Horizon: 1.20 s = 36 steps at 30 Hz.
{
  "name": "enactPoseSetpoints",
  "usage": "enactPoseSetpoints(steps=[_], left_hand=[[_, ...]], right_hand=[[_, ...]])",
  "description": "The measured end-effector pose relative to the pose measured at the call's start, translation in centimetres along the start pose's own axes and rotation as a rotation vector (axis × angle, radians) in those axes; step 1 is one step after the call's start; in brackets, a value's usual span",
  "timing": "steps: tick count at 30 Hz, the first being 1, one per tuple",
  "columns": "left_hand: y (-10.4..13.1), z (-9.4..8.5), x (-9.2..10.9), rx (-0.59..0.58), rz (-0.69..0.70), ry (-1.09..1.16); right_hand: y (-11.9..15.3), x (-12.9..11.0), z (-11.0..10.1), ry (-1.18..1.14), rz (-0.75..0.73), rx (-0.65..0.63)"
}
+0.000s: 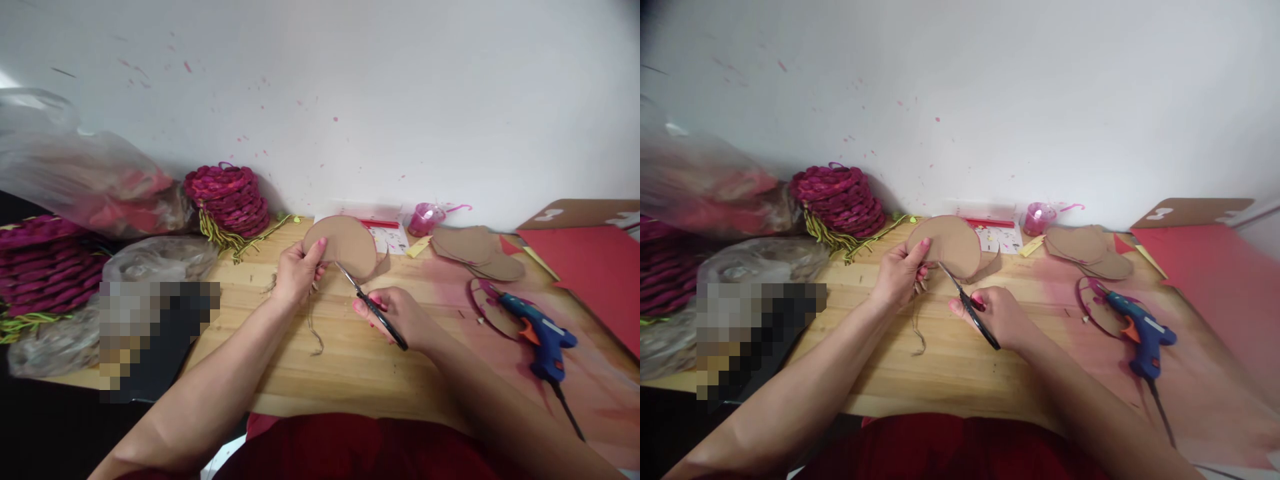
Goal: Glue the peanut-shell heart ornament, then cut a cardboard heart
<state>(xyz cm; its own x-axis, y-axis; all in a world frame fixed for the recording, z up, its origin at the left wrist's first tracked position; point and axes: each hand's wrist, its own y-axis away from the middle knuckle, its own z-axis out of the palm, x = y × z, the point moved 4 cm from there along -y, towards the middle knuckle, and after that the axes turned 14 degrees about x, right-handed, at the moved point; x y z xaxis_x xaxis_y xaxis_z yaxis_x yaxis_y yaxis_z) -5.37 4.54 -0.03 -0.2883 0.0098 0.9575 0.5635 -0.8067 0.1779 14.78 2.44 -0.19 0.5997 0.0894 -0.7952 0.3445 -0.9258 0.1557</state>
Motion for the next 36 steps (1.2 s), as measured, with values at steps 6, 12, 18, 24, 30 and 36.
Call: enactPoseSetpoints(steps=[6, 12, 18, 24, 30, 36], left_hand=[[-0.14, -0.01, 0.08, -0.002, 0.002, 0.002], [-0.26, -0.06, 0.04, -0.015, 0.041, -0.027], [-0.10, -0.01, 0.14, -0.015, 0.037, -0.025], [-0.15, -0.02, 0.10, -0.013, 0.037, -0.008], [-0.19, -0.04, -0.13, -0.028, 0.030, -0.001], [-0.39, -0.06, -0.30, -0.044, 0.026, -0.001]], right_hand=[[-0.08, -0.44, -0.24, 0.036, -0.025, 0.026], [-0.09, -0.12, -0.06, 0.005, 0.007, 0.009], [0.08, -0.30, -0.01, -0.054, 0.039, -0.002], [-0.01, -0.49, 0.02, -0.033, 0.034, -0.003], [-0.03, -0.55, -0.02, 0.021, -0.010, 0.031], [-0.04, -0.24, -0.03, 0.011, 0.002, 0.012]])
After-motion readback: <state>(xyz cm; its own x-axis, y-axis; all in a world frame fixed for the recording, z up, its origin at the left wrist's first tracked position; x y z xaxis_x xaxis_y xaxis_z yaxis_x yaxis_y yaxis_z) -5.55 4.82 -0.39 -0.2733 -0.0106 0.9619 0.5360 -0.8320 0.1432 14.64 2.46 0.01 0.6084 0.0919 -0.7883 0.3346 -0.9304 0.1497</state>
